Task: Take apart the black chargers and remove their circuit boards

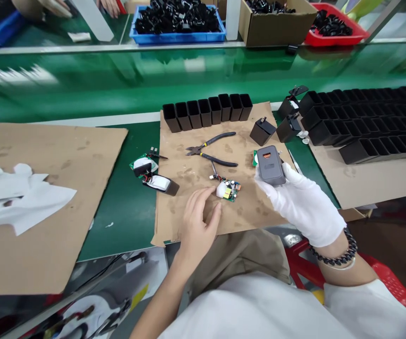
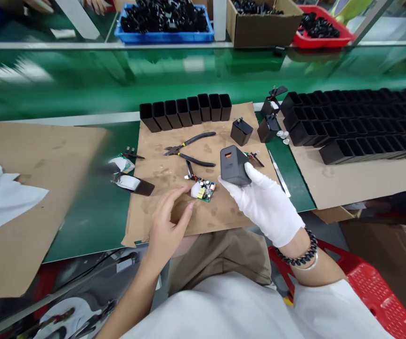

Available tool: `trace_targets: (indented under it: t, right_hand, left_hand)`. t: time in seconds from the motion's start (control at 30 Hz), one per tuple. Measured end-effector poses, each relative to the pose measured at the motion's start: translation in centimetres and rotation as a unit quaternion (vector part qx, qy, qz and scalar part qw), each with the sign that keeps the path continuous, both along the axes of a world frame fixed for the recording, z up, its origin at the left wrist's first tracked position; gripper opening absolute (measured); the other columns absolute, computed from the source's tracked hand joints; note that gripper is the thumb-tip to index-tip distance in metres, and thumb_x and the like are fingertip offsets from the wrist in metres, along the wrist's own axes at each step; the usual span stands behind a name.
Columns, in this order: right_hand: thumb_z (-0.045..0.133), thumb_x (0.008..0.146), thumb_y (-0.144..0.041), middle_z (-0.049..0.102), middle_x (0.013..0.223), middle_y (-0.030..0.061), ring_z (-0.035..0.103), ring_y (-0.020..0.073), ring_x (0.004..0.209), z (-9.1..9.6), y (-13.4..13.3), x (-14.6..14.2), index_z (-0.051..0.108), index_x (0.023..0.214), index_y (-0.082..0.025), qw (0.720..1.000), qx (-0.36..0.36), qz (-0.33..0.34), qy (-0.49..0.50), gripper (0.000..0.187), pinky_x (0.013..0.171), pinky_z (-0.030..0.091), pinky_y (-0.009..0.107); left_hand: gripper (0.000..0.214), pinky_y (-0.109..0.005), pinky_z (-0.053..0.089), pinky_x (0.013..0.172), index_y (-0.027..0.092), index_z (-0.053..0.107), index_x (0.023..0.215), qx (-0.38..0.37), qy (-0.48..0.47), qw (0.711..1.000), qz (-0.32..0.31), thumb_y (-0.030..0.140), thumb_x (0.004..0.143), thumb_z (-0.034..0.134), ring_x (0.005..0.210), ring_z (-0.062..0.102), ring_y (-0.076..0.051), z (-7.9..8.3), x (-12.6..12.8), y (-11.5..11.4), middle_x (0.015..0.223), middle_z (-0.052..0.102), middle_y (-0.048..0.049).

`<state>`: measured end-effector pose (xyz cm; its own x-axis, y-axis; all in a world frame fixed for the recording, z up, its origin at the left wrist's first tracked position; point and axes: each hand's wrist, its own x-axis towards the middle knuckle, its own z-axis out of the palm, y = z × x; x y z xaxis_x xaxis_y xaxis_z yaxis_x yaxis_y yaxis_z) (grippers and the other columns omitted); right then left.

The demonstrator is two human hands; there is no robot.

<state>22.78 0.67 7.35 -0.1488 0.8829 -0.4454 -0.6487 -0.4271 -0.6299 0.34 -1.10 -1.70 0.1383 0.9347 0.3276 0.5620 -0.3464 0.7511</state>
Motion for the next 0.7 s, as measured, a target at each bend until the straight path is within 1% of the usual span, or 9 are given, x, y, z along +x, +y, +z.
trace_targets:
  t: [0.13, 0.23, 0.3, 0.33, 0.37, 0.4, 0.47, 0.57, 0.7]
  right_hand:
    - [0.033, 0.109, -0.034, 0.071, 0.137, -0.0028, 0.064, 0.0120, 0.133, -0.9, 0.6, 0.8, 0.070, 0.112, -0.029, 0.972, 0.098, 0.048, -0.210, 0.038, 0.110, 0.057, 0.037]
    - [0.033, 0.107, -0.034, 0.071, 0.137, 0.0023, 0.067, 0.0184, 0.129, -0.3, 4.8, 1.9, 0.067, 0.114, -0.025, 0.919, 0.167, 0.075, -0.349, 0.036, 0.101, 0.064, 0.043]
    - [0.038, 0.106, -0.034, 0.071, 0.132, 0.0051, 0.070, 0.0210, 0.122, 0.9, 10.0, 2.7, 0.063, 0.112, -0.023, 0.863, 0.218, 0.055, -0.453, 0.028, 0.094, 0.066, 0.042]
    - [0.044, 0.105, -0.030, 0.072, 0.127, 0.0067, 0.071, 0.0201, 0.115, 1.6, 13.1, 3.0, 0.060, 0.108, -0.021, 0.809, 0.232, 0.024, -0.540, 0.019, 0.091, 0.066, 0.038]
    - [0.053, 0.101, -0.026, 0.071, 0.124, 0.0069, 0.070, 0.0173, 0.108, 2.3, 16.3, 3.3, 0.057, 0.106, -0.020, 0.724, 0.240, -0.016, -0.647, 0.008, 0.088, 0.065, 0.033]
    - [0.067, 0.093, -0.020, 0.067, 0.130, 0.0074, 0.066, 0.0159, 0.109, 2.9, 19.5, 3.6, 0.055, 0.107, -0.018, 0.686, 0.242, -0.038, -0.684, 0.019, 0.093, 0.061, 0.031]
    - [0.078, 0.083, -0.014, 0.063, 0.134, 0.0062, 0.056, 0.0137, 0.116, 3.6, 24.9, 3.9, 0.056, 0.105, -0.016, 0.642, 0.247, -0.040, -0.725, 0.031, 0.111, 0.048, 0.029]
    - [0.078, 0.085, -0.015, 0.065, 0.127, 0.0079, 0.057, 0.0167, 0.116, 3.0, 29.9, 4.0, 0.062, 0.108, -0.012, 0.607, 0.208, 0.023, -0.767, 0.028, 0.113, 0.046, 0.038]
    - [0.063, 0.101, -0.029, 0.064, 0.129, 0.0102, 0.066, 0.0169, 0.107, 1.5, 31.5, 4.3, 0.062, 0.127, -0.011, 0.601, 0.128, 0.117, -0.781, 0.032, 0.097, 0.057, 0.040]
  left_hand:
    - [0.030, -0.041, 0.054, 0.109, 0.021, 0.061, 0.129, 0.003, -0.003, 1.000, -0.001, 0.022, 0.099, 0.061, 0.123, 0.066, -0.023, 0.0, -0.1, 0.1, 0.127, 0.072, -0.0097]
    - [0.032, -0.041, 0.054, 0.108, 0.022, 0.060, 0.130, 0.009, 0.003, 1.000, -0.002, 0.021, 0.098, 0.060, 0.124, 0.066, -0.023, -0.1, -0.1, 0.2, 0.128, 0.072, -0.0097]
    - [0.033, -0.041, 0.055, 0.107, 0.022, 0.060, 0.131, 0.015, 0.011, 1.000, -0.001, 0.021, 0.098, 0.060, 0.123, 0.066, -0.024, -0.2, 0.0, 0.3, 0.128, 0.072, -0.0099]
    - [0.033, -0.042, 0.056, 0.106, 0.022, 0.060, 0.131, 0.019, 0.016, 1.000, 0.002, 0.021, 0.098, 0.060, 0.122, 0.067, -0.024, -0.3, 0.0, 0.3, 0.127, 0.072, -0.0100]
    - [0.033, -0.042, 0.056, 0.106, 0.021, 0.060, 0.130, 0.023, 0.023, 0.999, 0.006, 0.020, 0.098, 0.060, 0.121, 0.067, -0.024, -0.3, 0.1, 0.3, 0.127, 0.072, -0.0102]
    - [0.032, -0.042, 0.056, 0.105, 0.021, 0.060, 0.130, 0.028, 0.030, 0.999, 0.010, 0.020, 0.098, 0.060, 0.121, 0.067, -0.024, -0.3, 0.1, 0.3, 0.127, 0.072, -0.0105]
    - [0.031, -0.042, 0.057, 0.104, 0.021, 0.060, 0.129, 0.041, 0.045, 0.998, 0.014, 0.021, 0.098, 0.060, 0.120, 0.068, -0.025, -0.4, 0.2, 0.3, 0.126, 0.072, -0.0109]
    - [0.027, -0.042, 0.058, 0.102, 0.021, 0.062, 0.126, 0.054, 0.047, 0.997, 0.007, 0.021, 0.099, 0.059, 0.116, 0.069, -0.024, -0.3, 0.0, 0.3, 0.122, 0.073, -0.0102]
    - [0.022, -0.038, 0.059, 0.100, 0.021, 0.066, 0.120, 0.046, 0.009, 0.999, -0.008, 0.019, 0.099, 0.059, 0.112, 0.071, -0.021, 0.0, -0.5, 0.4, 0.117, 0.074, -0.0084]
